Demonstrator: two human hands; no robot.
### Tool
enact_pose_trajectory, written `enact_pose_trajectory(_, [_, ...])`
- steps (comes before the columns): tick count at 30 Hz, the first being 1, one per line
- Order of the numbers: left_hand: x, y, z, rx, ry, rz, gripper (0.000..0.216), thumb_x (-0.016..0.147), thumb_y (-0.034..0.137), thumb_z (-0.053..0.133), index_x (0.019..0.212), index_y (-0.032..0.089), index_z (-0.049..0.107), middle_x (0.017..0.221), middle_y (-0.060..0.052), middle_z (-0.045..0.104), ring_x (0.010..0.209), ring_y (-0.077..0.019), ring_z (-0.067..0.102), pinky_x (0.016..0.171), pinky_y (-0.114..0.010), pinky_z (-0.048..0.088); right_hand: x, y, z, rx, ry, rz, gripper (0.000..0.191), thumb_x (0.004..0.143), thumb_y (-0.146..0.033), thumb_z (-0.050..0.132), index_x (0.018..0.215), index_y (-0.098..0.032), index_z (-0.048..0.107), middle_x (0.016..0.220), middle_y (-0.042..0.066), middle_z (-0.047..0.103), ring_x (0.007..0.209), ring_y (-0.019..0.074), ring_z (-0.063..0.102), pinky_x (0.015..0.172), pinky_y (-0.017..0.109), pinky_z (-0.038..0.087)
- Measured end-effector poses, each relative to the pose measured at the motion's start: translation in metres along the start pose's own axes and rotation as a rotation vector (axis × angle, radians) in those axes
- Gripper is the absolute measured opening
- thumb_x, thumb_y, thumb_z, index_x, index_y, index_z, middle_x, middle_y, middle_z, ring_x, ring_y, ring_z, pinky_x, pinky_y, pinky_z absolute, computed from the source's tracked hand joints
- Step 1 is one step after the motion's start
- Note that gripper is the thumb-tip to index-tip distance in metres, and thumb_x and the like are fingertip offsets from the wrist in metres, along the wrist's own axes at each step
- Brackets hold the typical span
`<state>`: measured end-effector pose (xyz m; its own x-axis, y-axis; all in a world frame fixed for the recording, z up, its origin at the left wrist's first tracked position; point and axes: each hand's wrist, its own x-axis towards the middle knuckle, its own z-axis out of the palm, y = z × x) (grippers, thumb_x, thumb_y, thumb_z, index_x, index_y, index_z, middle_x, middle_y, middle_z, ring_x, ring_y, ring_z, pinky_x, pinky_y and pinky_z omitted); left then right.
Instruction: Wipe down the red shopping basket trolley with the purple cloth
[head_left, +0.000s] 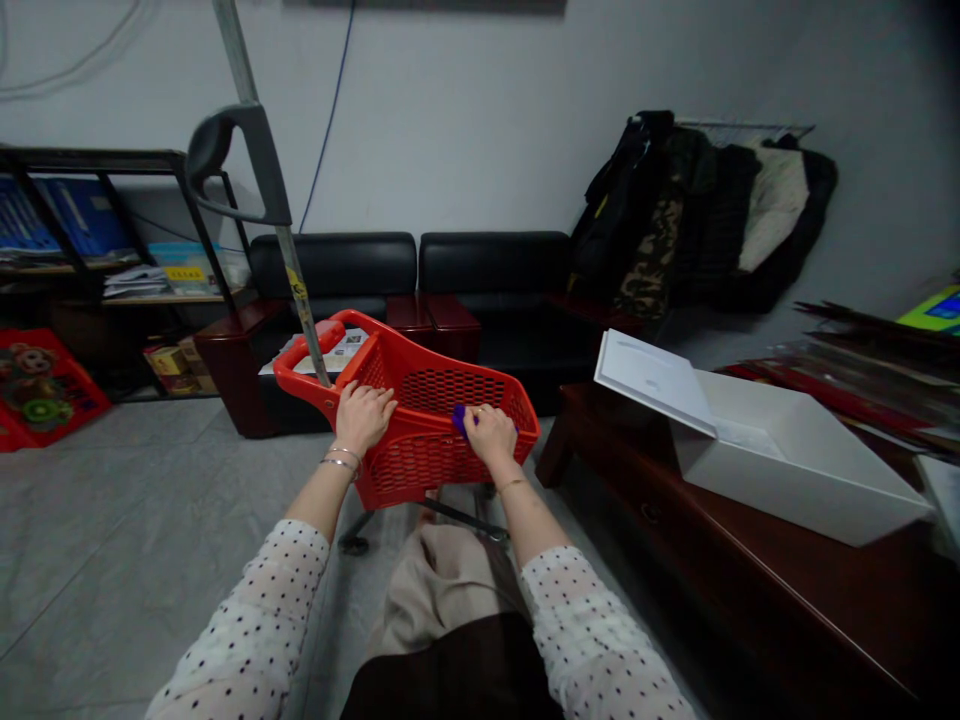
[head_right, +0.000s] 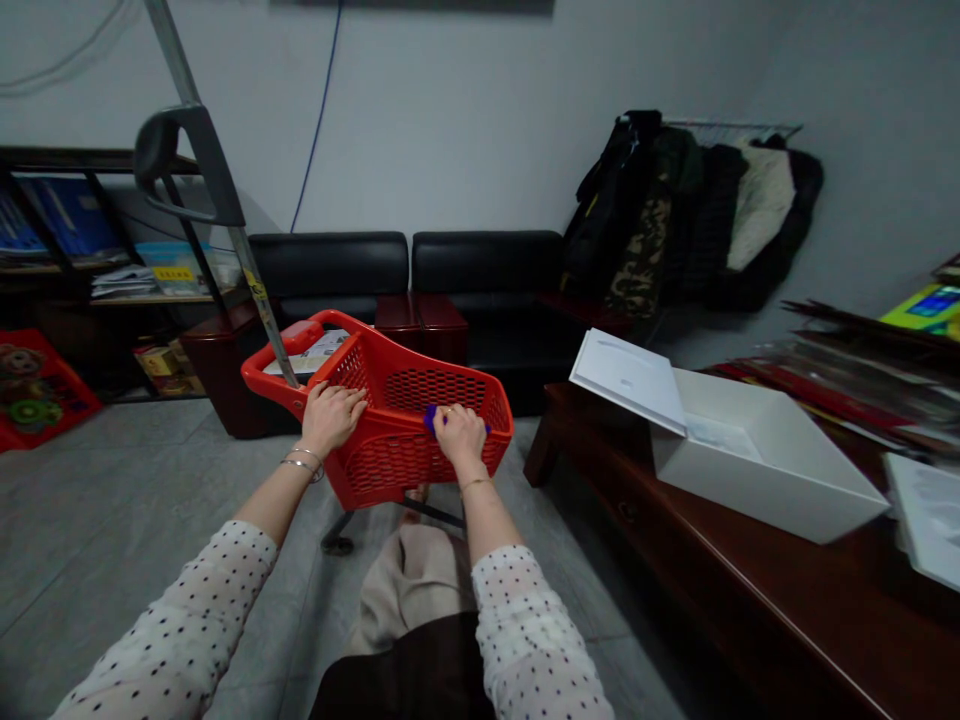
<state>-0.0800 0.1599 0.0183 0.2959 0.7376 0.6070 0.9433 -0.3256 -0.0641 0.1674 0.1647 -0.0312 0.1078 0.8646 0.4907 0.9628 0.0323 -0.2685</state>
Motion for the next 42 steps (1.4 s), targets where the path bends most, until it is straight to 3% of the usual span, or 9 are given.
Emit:
enact_pose_trajectory(4, [0.000,0.007,0.001,0.013,-0.010,-0.017,0.043,0.098,0.039,0.035,0.114,0.023,0.071,0.107,-0.010,0.075,0.101,-0.0259,0.062,0.096,-0.046,0.036,0.003,-0.006,-0.004,-0.041,0.013,0.146,0.038,0.098,-0.040,0.043,0.099,-0.022,0.076,0.099,0.008,0.072,0.088,0.0194,0.063,0.075,0.028,0.039])
enact_pose_trajectory(11, [-0.003,0.007,0.001,0.031,-0.008,-0.016,0.045,0.099,0.040,0.033,0.114,0.022,0.071,0.104,-0.012,0.075,0.098,-0.0260,0.063,0.092,-0.045,0.037,-0.002,-0.072,0.000,0.075,0.011,-0.079,0.039,0.099,-0.051,0.040,0.109,-0.032,0.073,0.102,0.004,0.072,0.093,0.0176,0.063,0.079,0.027,0.041])
enact_pose_trajectory(20, [0.001,0.013,-0.015,0.064,-0.150,-0.067,0.049,0.096,0.043,0.035,0.100,0.017,0.076,0.094,-0.016,0.076,0.091,-0.0294,0.066,0.085,-0.046,0.036,0.000,0.036,-0.028,-0.022,-0.126,0.208,0.040,0.097,-0.044,0.042,0.103,-0.024,0.076,0.105,0.010,0.072,0.093,0.0209,0.066,0.077,0.028,0.043])
enact_pose_trajectory(23, [0.004,0.013,-0.019,0.104,-0.217,-0.081,0.054,0.095,0.044,0.033,0.089,0.015,0.078,0.087,-0.019,0.075,0.087,-0.0308,0.068,0.082,-0.046,0.036,0.000,0.010,-0.026,-0.065,-0.115,0.229,0.041,0.095,-0.044,0.045,0.100,-0.019,0.077,0.098,0.014,0.073,0.094,0.0245,0.066,0.078,0.031,0.044])
enact_pose_trajectory(27, [0.004,0.008,-0.022,0.119,-0.231,-0.092,0.058,0.096,0.046,0.030,0.091,0.014,0.078,0.089,-0.019,0.075,0.090,-0.0300,0.068,0.083,-0.044,0.037,-0.002,-0.058,-0.015,-0.023,-0.170,-0.002,0.044,0.096,-0.048,0.043,0.109,-0.019,0.074,0.100,0.013,0.073,0.095,0.0229,0.065,0.079,0.029,0.046])
enact_pose_trajectory(30, [0.005,0.004,-0.023,0.151,-0.283,-0.130,0.063,0.096,0.050,0.028,0.090,0.012,0.078,0.089,-0.020,0.075,0.090,-0.0292,0.069,0.086,-0.043,0.038,-0.006,-0.078,-0.012,0.024,-0.205,-0.095,0.046,0.097,-0.051,0.041,0.115,-0.022,0.071,0.106,0.011,0.072,0.097,0.0202,0.065,0.080,0.026,0.046])
enact_pose_trajectory(34, [0.008,-0.001,-0.024,0.162,-0.345,-0.155,0.055,0.096,0.044,0.033,0.090,0.011,0.077,0.096,-0.020,0.075,0.107,-0.0328,0.065,0.092,-0.046,0.038,-0.008,-0.032,-0.020,0.058,-0.188,-0.019,0.044,0.098,-0.050,0.036,0.107,-0.029,0.073,0.107,0.004,0.072,0.098,0.0187,0.066,0.081,0.025,0.045])
enact_pose_trajectory(38, [0.006,-0.003,-0.014,0.108,-0.214,-0.052,0.042,0.094,0.036,0.039,0.095,0.020,0.077,0.128,-0.011,0.067,0.135,-0.0346,0.044,0.109,-0.057,0.022,-0.006,0.027,-0.030,0.044,-0.221,0.185,0.043,0.097,-0.048,0.038,0.107,-0.028,0.074,0.108,0.005,0.072,0.097,0.0206,0.067,0.080,0.026,0.046])
enact_pose_trajectory(42, [0.002,-0.004,0.000,0.098,-0.145,-0.035,0.047,0.096,0.034,0.035,0.090,0.017,0.077,0.112,-0.013,0.073,0.118,-0.0304,0.059,0.104,-0.050,0.031,-0.008,0.013,-0.028,-0.067,-0.122,0.280,0.044,0.096,-0.041,0.040,0.104,-0.017,0.075,0.102,0.015,0.072,0.097,0.0249,0.066,0.083,0.032,0.046])
